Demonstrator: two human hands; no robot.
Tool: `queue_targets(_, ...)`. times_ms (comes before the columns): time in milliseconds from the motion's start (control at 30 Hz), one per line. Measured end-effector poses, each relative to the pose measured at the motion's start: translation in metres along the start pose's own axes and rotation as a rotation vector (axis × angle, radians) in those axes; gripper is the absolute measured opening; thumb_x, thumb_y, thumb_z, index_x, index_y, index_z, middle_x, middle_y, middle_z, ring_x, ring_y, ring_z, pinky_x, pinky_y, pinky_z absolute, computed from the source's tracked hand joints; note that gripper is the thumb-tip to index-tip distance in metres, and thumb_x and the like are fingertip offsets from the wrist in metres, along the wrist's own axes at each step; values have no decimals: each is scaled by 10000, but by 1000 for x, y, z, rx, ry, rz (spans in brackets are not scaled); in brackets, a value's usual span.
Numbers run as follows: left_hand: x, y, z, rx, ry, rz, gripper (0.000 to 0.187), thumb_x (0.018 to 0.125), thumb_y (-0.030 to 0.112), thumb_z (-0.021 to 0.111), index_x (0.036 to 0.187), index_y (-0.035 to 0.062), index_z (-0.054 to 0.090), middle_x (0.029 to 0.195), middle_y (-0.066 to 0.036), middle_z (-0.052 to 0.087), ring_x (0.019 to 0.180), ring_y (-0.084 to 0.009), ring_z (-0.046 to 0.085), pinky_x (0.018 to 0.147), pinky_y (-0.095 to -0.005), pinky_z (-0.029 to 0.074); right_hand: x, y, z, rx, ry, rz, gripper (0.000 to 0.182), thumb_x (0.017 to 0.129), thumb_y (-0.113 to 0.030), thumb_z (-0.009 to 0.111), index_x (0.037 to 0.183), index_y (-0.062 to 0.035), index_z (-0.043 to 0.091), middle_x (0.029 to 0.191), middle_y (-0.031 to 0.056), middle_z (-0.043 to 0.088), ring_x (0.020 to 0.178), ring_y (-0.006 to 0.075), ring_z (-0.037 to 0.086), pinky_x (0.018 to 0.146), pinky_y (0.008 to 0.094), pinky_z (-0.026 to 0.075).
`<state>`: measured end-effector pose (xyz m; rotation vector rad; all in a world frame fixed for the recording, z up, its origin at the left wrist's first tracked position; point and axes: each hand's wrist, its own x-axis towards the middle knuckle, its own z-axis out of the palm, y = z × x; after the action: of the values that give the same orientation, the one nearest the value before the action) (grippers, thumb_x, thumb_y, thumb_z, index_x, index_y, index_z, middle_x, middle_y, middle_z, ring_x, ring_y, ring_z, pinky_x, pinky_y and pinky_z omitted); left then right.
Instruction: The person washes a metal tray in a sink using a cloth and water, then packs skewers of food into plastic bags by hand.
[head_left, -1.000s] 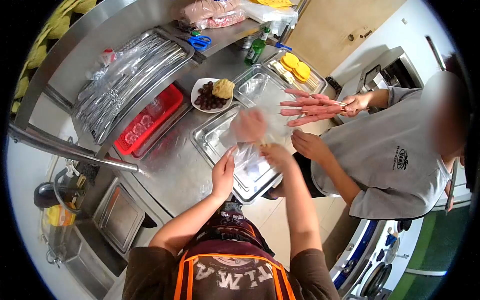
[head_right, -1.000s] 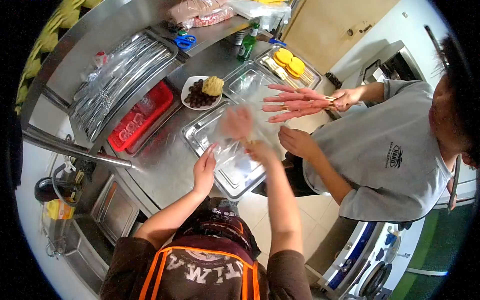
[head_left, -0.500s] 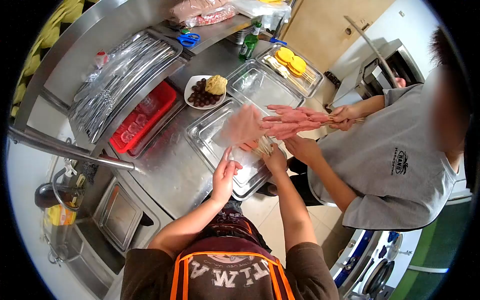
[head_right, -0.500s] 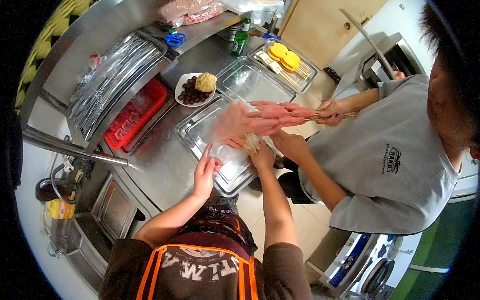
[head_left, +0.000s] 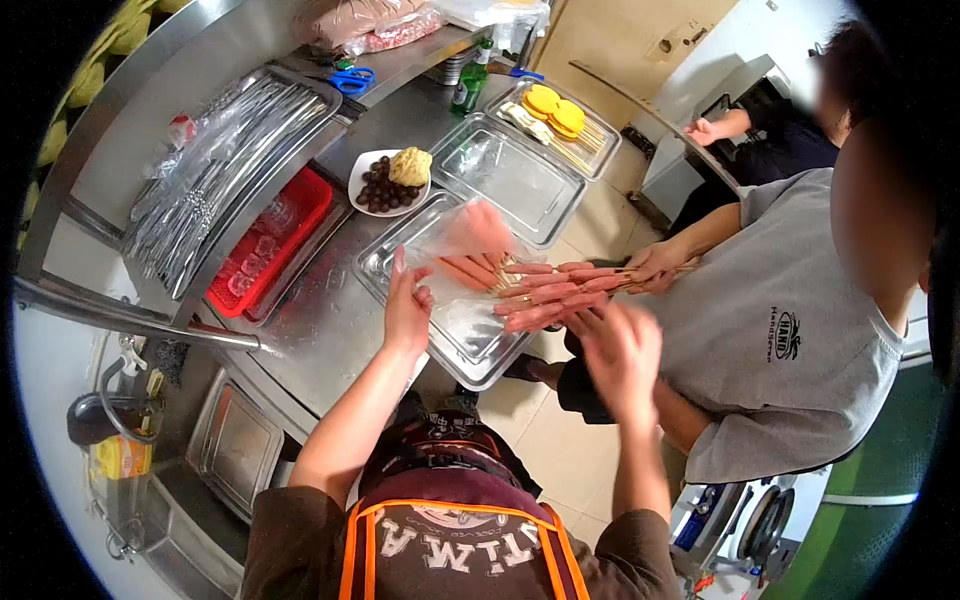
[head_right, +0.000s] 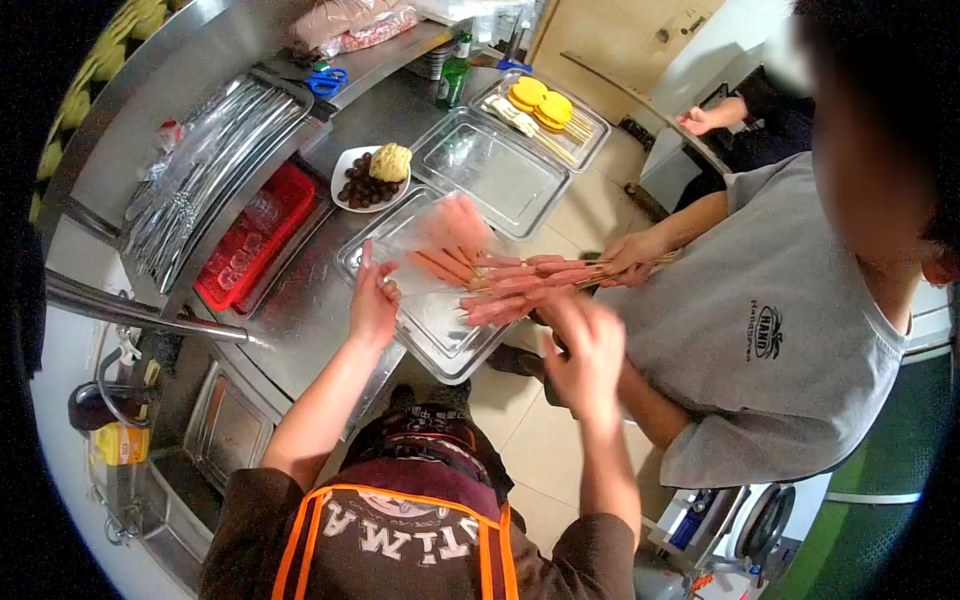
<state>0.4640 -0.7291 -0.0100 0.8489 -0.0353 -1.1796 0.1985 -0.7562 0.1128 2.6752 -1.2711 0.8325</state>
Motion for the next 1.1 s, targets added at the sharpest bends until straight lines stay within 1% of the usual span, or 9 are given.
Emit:
queue_targets(67,-2,3,-1,109,-76,80,487,962,167,346,1425,179,193,962,-19,489,593,-39,282,563,-154,301,27,7,-11,-22,-76,-3,670,604,-85,735,1217,-72,466,1156,160,514,1069,340,493,893,426,390)
queue_targets(233,-22,-5,-13,564,-235,180,433,964,209,372,1387,138,316,813,16,457,654,-33,336,601,-161,299,31,48,53,-65,-538,-182,809,551,-129,753,1281,-121,405,1231,134,485,1146,314,457,987,424,304)
queue_targets(400,-29,-16,-35,720,-267,317,415,964,187,367,1367,86,349,764,19,407,722,-76,395,705,-194,349,45,42,96,-32,-579,-202,738,592,-200,737,1266,-174,436,1166,111,519,1081,293,493,918,401,353)
queue_targets(467,-32,-15,-45,819,-225,380,409,961,168,366,1361,81,359,750,18,404,722,-78,392,718,-194,350,54,38,107,-42,-760,-50,694,622,-221,720,1255,-166,444,1104,113,542,998,285,543,878,405,380)
queue_targets(633,-28,-24,-71,845,-105,450,401,930,101,387,1330,109,416,713,-4,452,670,-98,416,698,-206,381,51,47,121,50,-752,-37,631,647,-266,690,1229,-215,453,1045,117,558,924,304,576,766,432,454)
queue_targets(833,-5,-25,-88,1172,-33,601,377,935,150,404,1310,134,445,901,-62,636,710,-126,536,736,-248,431,53,54,111,140,-733,31,640,682,-250,690,1263,-192,426,1053,134,541,912,342,564,774,405,467)
queue_targets(900,-5,-23,-86,1414,-20,593,361,912,151,428,1268,173,486,1001,-138,624,843,-268,612,718,-356,463,52,57,108,48,-787,17,655,673,-247,697,1263,-208,417,1052,128,543,892,347,572,753,402,475)
queue_targets(1033,-13,-20,-72,1295,-41,270,360,934,208,405,1283,137,465,1014,-113,626,765,-211,605,691,-320,464,53,62,112,96,-709,30,574,701,-280,645,1233,-255,431,1073,108,543,857,348,594,736,415,488)
queue_targets(1100,-25,-20,-43,612,-126,169,386,951,256,387,1303,107,437,1027,-79,616,683,-125,545,616,-271,440,61,52,119,55,-725,35,587,694,-210,676,1229,-242,438,1040,107,547,832,330,596,706,401,492)
